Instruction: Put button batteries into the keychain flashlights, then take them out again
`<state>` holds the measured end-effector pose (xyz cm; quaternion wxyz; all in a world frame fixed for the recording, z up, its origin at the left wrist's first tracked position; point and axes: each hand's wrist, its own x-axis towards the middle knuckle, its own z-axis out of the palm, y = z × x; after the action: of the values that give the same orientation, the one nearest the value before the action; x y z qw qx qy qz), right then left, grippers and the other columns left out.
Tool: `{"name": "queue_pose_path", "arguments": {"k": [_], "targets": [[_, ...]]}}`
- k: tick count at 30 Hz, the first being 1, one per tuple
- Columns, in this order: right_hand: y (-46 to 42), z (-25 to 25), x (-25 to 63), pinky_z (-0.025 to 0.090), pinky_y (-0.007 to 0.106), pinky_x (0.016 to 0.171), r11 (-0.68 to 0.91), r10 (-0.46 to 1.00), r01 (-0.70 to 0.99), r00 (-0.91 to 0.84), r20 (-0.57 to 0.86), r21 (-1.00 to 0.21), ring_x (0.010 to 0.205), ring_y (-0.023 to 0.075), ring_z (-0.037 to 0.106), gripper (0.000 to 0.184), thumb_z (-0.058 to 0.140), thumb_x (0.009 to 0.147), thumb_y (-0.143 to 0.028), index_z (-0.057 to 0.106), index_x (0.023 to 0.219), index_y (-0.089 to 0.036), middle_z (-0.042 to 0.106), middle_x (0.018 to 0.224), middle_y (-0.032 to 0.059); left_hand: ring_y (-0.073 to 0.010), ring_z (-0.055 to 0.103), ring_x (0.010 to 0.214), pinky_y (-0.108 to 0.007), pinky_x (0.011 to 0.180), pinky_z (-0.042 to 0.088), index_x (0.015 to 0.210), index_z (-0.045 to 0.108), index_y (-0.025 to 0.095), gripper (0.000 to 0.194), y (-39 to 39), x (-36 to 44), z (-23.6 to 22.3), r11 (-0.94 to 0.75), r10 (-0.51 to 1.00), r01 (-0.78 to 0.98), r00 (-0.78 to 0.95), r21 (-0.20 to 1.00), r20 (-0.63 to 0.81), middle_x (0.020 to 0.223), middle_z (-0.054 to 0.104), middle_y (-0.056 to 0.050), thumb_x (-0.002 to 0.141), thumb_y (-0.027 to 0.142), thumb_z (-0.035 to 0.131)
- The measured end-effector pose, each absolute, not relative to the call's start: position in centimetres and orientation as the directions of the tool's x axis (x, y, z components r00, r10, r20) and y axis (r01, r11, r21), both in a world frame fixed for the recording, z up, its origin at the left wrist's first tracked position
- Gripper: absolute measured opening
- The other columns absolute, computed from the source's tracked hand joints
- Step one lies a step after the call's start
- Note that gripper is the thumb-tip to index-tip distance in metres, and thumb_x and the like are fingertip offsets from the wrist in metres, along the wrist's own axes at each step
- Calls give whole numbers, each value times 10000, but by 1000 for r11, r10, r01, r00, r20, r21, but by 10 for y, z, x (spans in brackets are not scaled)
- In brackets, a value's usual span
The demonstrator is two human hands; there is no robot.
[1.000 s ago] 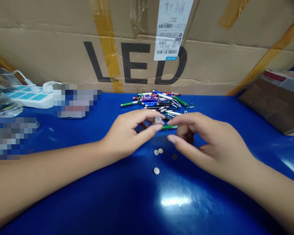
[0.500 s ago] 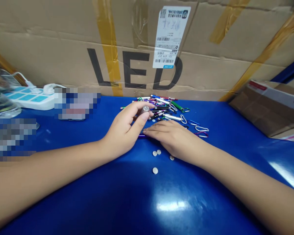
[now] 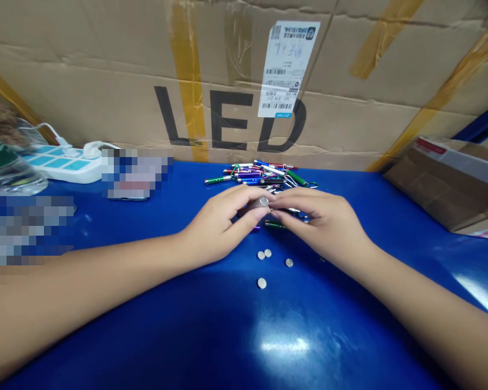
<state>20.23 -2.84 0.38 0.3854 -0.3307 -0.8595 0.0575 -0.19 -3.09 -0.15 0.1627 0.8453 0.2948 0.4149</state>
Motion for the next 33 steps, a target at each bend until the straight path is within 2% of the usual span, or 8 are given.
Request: {"name": "queue_pose_path", "arguments": {"k": [3, 5, 8, 13, 16, 23, 27, 33], "targets": [[-36, 9, 206, 563, 316, 785, 648, 755, 469, -296, 585, -599, 850, 171, 689, 95, 653, 824, -205, 726, 880, -232, 738, 919, 20, -142, 629, 939, -257, 869, 480, 1088, 608, 162, 209, -32, -1, 0, -783, 618, 364, 544, 504, 568, 1009, 691, -39, 940, 240, 481], [-40, 12, 207, 558, 297, 770, 595, 803, 392, -240, 546, -702, 844, 158, 681, 62, 672, 813, -232, 718, 853, -234, 724, 916, 11, -140, 632, 897, -253, 830, 488, 1079, 611, 167, 205, -33, -1, 0, -784, 614, 364, 571, 503, 545, 972, 691, -36, 935, 246, 488], [-46, 17, 207, 536, 261, 736, 603, 797, 357, -302, 523, -713, 802, 131, 655, 24, 683, 807, -243, 702, 812, -228, 693, 849, -7, -125, 619, 830, -221, 762, 483, 1068, 616, 161, 202, -34, -2, 0, -798, 593, 359, 611, 484, 524, 894, 675, -25, 931, 258, 503], [-53, 22, 203, 502, 228, 643, 553, 828, 424, -374, 418, -717, 702, 109, 632, 56, 642, 845, -255, 671, 823, -213, 685, 777, -19, -110, 595, 811, -192, 735, 459, 1066, 628, 147, 208, -34, -3, 0, -835, 540, 341, 662, 432, 520, 857, 652, -18, 942, 240, 490], [-54, 23, 203, 478, 216, 602, 566, 822, 502, -401, 404, -654, 664, 102, 621, 59, 611, 858, -217, 660, 828, -201, 687, 754, -19, -109, 596, 838, -193, 756, 453, 1083, 634, 158, 210, -32, -3, -1, -831, 547, 350, 656, 432, 520, 898, 666, -19, 944, 218, 488], [-52, 19, 204, 409, 202, 521, 643, 759, 641, -458, 462, -420, 565, 84, 545, 81, 585, 854, -152, 630, 800, -192, 637, 671, -33, -127, 615, 852, -212, 764, 479, 1095, 640, 171, 217, -31, -3, -3, -807, 585, 382, 621, 451, 521, 932, 677, -32, 928, 229, 514], [-51, 16, 205, 418, 210, 545, 681, 718, 642, -493, 492, -351, 583, 92, 549, 87, 569, 872, -165, 611, 801, -193, 629, 681, -27, -122, 615, 837, -202, 754, 476, 1081, 655, 147, 215, -31, -2, -3, -817, 573, 375, 610, 438, 547, 904, 675, -38, 918, 205, 528], [-50, 15, 209, 441, 220, 615, 736, 644, 645, -572, 509, -206, 695, 115, 600, 90, 517, 913, -177, 601, 881, -185, 652, 776, 5, -140, 615, 878, -235, 784, 480, 1142, 647, 173, 253, -28, -3, -8, -829, 558, 369, 610, 421, 563, 940, 682, -48, 925, 217, 524]]}}
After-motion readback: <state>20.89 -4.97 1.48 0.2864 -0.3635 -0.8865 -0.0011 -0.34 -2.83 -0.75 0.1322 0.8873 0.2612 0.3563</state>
